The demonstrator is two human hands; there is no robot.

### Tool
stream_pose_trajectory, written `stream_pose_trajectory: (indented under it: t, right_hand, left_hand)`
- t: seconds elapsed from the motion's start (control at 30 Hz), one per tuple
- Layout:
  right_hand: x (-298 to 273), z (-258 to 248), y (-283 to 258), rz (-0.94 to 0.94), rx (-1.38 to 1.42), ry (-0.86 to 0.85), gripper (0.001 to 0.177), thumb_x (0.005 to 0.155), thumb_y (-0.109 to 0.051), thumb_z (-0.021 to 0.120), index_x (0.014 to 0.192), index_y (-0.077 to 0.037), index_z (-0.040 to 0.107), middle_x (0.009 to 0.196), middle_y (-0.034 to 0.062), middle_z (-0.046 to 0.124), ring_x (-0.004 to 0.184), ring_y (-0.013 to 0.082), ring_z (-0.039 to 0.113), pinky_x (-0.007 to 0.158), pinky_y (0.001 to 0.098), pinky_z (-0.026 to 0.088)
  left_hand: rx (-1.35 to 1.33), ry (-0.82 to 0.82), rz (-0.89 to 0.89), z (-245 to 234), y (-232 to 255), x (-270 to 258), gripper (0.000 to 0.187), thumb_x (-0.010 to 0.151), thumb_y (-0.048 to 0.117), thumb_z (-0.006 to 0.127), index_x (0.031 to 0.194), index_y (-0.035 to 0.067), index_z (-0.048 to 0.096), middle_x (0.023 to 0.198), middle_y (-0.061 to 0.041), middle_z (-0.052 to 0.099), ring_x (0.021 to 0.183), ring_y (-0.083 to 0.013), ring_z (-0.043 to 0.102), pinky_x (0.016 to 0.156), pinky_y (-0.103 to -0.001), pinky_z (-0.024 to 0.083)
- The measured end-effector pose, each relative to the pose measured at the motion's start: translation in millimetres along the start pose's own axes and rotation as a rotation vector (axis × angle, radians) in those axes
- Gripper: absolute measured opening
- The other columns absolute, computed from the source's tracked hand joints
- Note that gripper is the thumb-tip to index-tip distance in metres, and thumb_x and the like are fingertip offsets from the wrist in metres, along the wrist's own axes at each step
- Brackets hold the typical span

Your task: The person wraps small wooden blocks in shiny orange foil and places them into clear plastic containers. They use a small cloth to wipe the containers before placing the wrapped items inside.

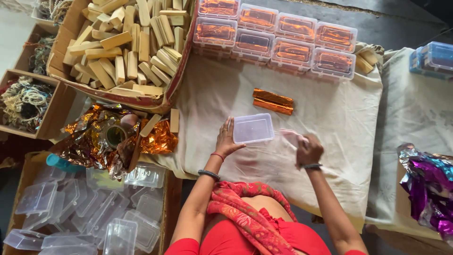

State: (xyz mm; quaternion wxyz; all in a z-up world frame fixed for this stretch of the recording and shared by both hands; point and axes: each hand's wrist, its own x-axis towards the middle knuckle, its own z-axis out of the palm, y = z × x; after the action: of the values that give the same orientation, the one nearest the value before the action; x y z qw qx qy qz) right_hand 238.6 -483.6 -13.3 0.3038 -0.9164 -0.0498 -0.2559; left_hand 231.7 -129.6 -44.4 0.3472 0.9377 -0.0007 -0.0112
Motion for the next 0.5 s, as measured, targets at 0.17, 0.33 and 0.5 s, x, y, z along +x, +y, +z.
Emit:
stream_pose_trajectory:
  t: [0.17,0.33,0.5]
  right_hand:
    - [35.5,53.2,-67.4,-0.083,-0.044,-0.176,0.018,0.091,-0.027,0.073,0.090,-0.009,0.072,0.089,0.0108,0.069,0.088,0.0343,0.063,0.080,0.0447,0.051]
    - [23.0,108.0,-89.5,-0.125,-0.107,-0.210,0.047,0.086,-0.024,0.069,0.130,-0.009,0.067,0.129,0.0118,0.060,0.123,0.0331,0.054,0.104,0.0468,0.045]
    - [8.0,124.9,-105.4,-0.079,-0.241,-0.183,0.049,0.095,-0.024,0.065,0.142,-0.011,0.060,0.149,0.0113,0.049,0.142,0.0348,0.038,0.117,0.0518,0.030]
  left_hand:
    - [0.026,-0.047,0.025,-2.7,-11.3,11.5,0.143,0.051,0.053,0.095,0.163,0.013,0.015,0.167,-0.011,0.025,0.149,-0.0368,0.030,0.121,-0.045,0.031]
    - [0.050,-0.057,0.004,-4.0,-13.2,14.2,0.141,0.048,0.057,0.096,0.161,0.014,0.023,0.165,-0.010,0.032,0.149,-0.0345,0.033,0.121,-0.045,0.031]
    - [0.038,-0.053,0.000,-5.2,-11.6,10.5,0.142,0.045,0.059,0.095,0.161,0.015,0.025,0.165,-0.007,0.033,0.148,-0.0325,0.035,0.119,-0.046,0.035]
